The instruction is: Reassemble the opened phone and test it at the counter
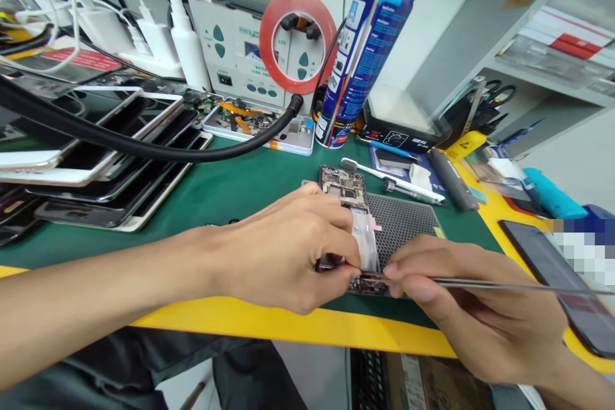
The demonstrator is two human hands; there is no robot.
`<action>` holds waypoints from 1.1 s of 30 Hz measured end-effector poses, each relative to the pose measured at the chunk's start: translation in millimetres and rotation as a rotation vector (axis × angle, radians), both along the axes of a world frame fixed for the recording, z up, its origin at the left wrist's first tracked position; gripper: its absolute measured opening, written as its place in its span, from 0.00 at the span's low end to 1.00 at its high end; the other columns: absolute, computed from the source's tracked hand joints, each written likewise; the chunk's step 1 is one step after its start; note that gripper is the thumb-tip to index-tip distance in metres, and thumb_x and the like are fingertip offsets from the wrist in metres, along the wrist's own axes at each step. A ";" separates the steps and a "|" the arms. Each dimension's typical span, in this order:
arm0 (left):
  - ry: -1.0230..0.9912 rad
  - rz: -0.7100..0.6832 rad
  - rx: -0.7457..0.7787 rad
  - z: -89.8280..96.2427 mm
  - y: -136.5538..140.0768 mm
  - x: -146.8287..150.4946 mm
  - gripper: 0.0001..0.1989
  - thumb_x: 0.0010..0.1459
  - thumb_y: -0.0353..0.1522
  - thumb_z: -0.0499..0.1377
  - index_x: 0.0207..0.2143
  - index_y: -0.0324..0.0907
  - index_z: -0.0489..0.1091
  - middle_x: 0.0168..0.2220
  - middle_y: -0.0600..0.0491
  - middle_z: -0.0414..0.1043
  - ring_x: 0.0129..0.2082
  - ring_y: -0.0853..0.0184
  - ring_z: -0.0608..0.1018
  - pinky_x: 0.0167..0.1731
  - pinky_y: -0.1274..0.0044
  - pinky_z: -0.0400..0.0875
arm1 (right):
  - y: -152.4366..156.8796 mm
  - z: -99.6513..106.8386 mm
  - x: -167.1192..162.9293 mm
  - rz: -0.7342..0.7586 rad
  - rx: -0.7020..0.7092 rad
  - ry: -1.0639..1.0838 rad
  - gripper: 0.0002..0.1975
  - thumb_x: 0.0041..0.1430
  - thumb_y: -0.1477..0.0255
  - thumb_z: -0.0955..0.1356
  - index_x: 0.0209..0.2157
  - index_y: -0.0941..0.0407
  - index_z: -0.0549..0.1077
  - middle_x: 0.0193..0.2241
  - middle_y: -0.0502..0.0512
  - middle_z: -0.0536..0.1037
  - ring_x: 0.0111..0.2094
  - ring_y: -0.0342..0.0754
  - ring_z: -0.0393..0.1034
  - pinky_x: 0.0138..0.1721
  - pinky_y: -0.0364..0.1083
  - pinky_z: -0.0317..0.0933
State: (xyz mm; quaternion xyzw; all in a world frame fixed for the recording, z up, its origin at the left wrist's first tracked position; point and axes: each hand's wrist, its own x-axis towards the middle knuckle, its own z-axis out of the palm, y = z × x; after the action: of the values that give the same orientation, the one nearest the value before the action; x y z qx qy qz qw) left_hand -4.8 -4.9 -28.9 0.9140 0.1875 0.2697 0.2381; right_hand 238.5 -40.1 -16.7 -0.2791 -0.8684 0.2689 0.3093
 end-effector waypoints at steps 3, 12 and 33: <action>0.014 0.003 -0.027 1.1 -0.9 -0.3 0.08 0.56 0.25 0.59 0.30 0.41 0.77 0.31 0.55 0.75 0.32 0.68 0.73 0.38 0.70 0.59 | -1.1 -0.9 1.3 -0.005 -0.008 0.004 0.12 0.60 0.84 0.68 0.42 0.56 0.75 0.32 0.51 0.80 0.33 0.44 0.76 0.33 0.43 0.71; 0.039 0.024 -0.027 -0.7 0.6 -1.3 0.06 0.54 0.26 0.60 0.28 0.41 0.77 0.32 0.54 0.74 0.32 0.67 0.75 0.40 0.70 0.61 | -0.9 -2.4 0.1 -0.012 -0.075 0.040 0.11 0.62 0.84 0.68 0.42 0.56 0.75 0.32 0.51 0.79 0.32 0.43 0.75 0.32 0.43 0.70; 0.050 -0.030 -0.007 4.4 1.5 0.8 0.08 0.56 0.22 0.58 0.30 0.41 0.73 0.32 0.58 0.73 0.32 0.70 0.71 0.36 0.73 0.56 | -1.2 -3.0 1.4 -0.030 -0.094 0.042 0.10 0.62 0.83 0.68 0.41 0.55 0.76 0.31 0.51 0.79 0.31 0.44 0.75 0.31 0.44 0.69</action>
State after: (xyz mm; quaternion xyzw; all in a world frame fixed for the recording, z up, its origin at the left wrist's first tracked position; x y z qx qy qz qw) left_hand -4.0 -3.4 -24.5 0.9223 0.1805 0.2424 0.2407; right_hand 239.9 -41.2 -19.7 -0.3005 -0.8439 0.3103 0.3181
